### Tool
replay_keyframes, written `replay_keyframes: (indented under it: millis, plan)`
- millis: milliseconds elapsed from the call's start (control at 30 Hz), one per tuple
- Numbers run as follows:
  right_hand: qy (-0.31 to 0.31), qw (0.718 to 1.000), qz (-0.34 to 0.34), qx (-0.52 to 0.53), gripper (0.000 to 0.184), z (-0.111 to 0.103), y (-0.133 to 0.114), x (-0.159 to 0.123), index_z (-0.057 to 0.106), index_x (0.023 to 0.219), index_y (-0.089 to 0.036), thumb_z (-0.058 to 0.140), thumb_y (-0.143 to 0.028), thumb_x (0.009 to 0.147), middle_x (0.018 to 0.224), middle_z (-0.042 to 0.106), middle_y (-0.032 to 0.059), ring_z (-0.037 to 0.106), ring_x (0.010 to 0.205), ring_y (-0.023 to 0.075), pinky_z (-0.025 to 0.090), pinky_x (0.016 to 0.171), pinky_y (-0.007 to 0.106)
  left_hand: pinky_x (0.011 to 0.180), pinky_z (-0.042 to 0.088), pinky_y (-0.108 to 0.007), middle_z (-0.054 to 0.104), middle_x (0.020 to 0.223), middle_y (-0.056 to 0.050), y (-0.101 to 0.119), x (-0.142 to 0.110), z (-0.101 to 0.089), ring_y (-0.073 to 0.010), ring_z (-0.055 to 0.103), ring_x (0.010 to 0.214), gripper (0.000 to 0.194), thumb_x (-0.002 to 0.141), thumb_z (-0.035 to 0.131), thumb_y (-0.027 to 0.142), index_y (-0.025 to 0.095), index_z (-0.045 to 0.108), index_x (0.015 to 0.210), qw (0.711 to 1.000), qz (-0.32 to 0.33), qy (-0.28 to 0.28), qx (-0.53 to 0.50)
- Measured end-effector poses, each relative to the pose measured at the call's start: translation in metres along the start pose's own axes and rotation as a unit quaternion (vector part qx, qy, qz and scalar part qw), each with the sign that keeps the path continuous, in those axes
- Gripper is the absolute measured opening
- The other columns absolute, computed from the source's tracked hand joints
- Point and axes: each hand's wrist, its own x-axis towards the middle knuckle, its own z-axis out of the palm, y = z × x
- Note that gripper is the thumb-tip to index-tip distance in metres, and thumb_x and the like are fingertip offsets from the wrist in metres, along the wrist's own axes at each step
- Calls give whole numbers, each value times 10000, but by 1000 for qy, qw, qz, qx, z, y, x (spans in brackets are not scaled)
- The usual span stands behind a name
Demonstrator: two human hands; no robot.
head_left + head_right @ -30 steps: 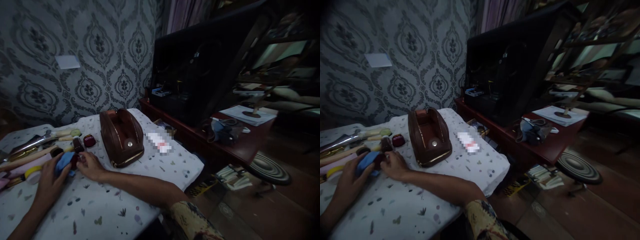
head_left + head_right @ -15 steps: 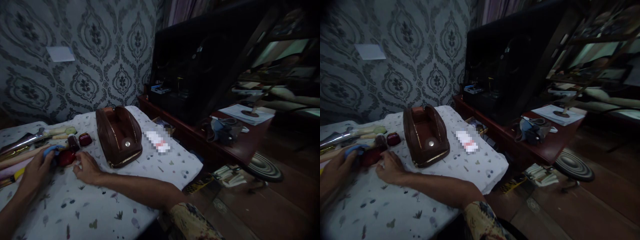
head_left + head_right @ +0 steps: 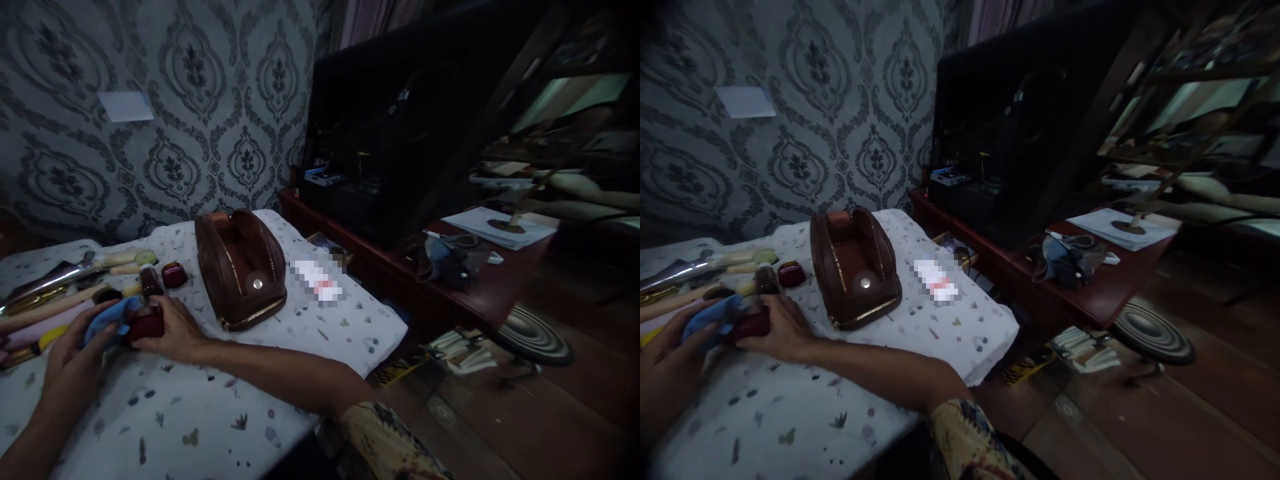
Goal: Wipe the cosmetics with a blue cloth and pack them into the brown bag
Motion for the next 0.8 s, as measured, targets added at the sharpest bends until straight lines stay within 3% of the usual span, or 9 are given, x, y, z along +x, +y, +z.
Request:
replay_keyframes:
  millis: [100,167,300,400,500,600,700,800]
  plan:
    - [-7,1000,-28,-4,904,0,0,-1,438,1398,-208,894,-324,626,1308,537,108,529,1251,281,461,1039,423,613,534,-135,736,863,56,11,-5,8,-125,638,715,530,493,874,460,257,731,961,990,-75,-2,-118]
    - [-9,999,-32,-7,876,0,0,-2,447,1386,-196,886,-322,638,1315,520,117,506,1268,279,444,1056,426,617,539,-127,734,831,52,15,-5,12,-107,640,689,547,429,910,388,226,730,920,978,-90,17,-188]
    - [2,1000,-23,-3,722,2,2,-2,482,1325,-169,821,-281,697,1260,547,117,513,1239,283,418,1067,462,605,553,-163,738,801,23,6,2,11,-106,666,662,563,481,908,422,200,708,958,956,-127,32,-262]
    - [37,999,-21,18,753,4,5,-2,471,1301,-147,831,-255,648,1252,541,117,533,1194,276,438,1042,451,601,549,-202,726,771,18,-9,7,5,-116,664,636,559,563,857,519,191,683,981,964,-113,50,-235]
    - [37,999,-27,10,567,5,6,-1,560,1154,-162,815,-274,660,1102,562,64,576,1028,242,501,922,417,653,551,-258,728,780,-16,-19,8,3,-158,673,699,580,657,738,671,172,678,946,979,-92,26,-179]
    - [9,998,-69,-6,474,5,5,-1,629,1082,-168,833,-253,663,1059,546,52,573,1011,226,505,911,381,749,548,-305,736,800,-50,-21,6,2,-201,674,786,587,706,678,721,160,701,877,984,-88,-2,-152]
    - [-12,996,-91,-24,540,4,1,-4,649,1142,-200,861,-223,645,1136,520,64,556,1088,234,483,972,385,816,525,-325,735,816,-50,-18,4,0,-219,658,830,566,756,646,705,158,726,873,992,-48,-75,-92]
    - [2,995,-72,-68,669,3,-3,-8,559,1318,-244,828,-269,705,1179,508,76,551,1114,255,490,968,425,793,512,-316,731,829,-45,-15,4,-3,-219,642,818,554,791,616,684,157,736,913,991,-12,-124,-44]
